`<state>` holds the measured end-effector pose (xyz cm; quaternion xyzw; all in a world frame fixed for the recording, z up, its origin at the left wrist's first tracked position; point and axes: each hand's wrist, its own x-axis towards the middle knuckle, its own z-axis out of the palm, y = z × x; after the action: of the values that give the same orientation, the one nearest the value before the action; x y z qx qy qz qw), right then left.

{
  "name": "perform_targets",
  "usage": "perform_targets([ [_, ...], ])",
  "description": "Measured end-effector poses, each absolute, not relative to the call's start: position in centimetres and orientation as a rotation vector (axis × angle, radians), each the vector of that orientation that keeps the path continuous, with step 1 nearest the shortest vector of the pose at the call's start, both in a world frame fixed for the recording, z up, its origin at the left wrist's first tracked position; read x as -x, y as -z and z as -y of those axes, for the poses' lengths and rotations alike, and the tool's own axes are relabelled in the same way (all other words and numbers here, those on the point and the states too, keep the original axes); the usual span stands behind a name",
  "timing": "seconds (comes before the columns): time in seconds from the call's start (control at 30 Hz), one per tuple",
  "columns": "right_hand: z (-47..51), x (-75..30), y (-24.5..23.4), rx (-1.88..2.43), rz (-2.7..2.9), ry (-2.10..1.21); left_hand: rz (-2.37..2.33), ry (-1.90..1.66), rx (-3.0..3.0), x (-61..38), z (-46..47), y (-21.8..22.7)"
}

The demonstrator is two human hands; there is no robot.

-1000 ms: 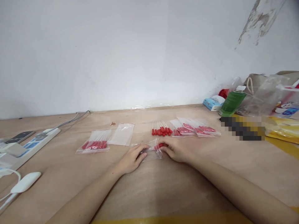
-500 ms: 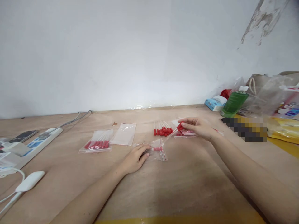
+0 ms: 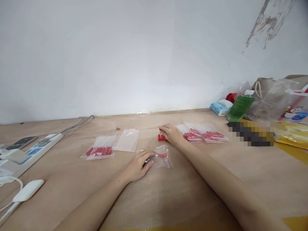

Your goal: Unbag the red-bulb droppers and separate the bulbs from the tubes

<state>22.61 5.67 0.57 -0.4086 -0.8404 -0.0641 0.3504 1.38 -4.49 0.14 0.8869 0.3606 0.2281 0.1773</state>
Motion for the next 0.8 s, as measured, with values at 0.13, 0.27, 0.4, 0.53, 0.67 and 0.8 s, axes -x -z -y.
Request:
perform_targets([
  [0.13,-5.7,-22.5,0.1,1.035,2.312,0.173,-1.015,-0.649,-2.507,-1.4,4.5,-0.2],
  [0.27,-4.9,-22.6,0.0,1.054,2.396,0.187,-1.016,-0.650,-2.498,-1.5,4.6,-0.3],
  [0.4,-3.9,-22.8,-0.8,1.156,2.351,0.197,-1.036,-0.641,-2.504,-1.5,4.6,-0.3],
  [0.53,-2.6,-23.7,-1.1,1.155,2.186,0.086,-1.024,-0.643,-2.506,-1.5,4.6,-0.3],
  [0.67,-0.4,-25.3,-0.8,1.105,2.003,-0.089,-1.020,-0.647,-2.507,-1.5,4.5,-0.4],
  [0.8,2.0,-26.2,-0.2,1.052,2.045,-0.283,-1.060,-0.619,-2.494,-1.4,4.5,-0.2],
])
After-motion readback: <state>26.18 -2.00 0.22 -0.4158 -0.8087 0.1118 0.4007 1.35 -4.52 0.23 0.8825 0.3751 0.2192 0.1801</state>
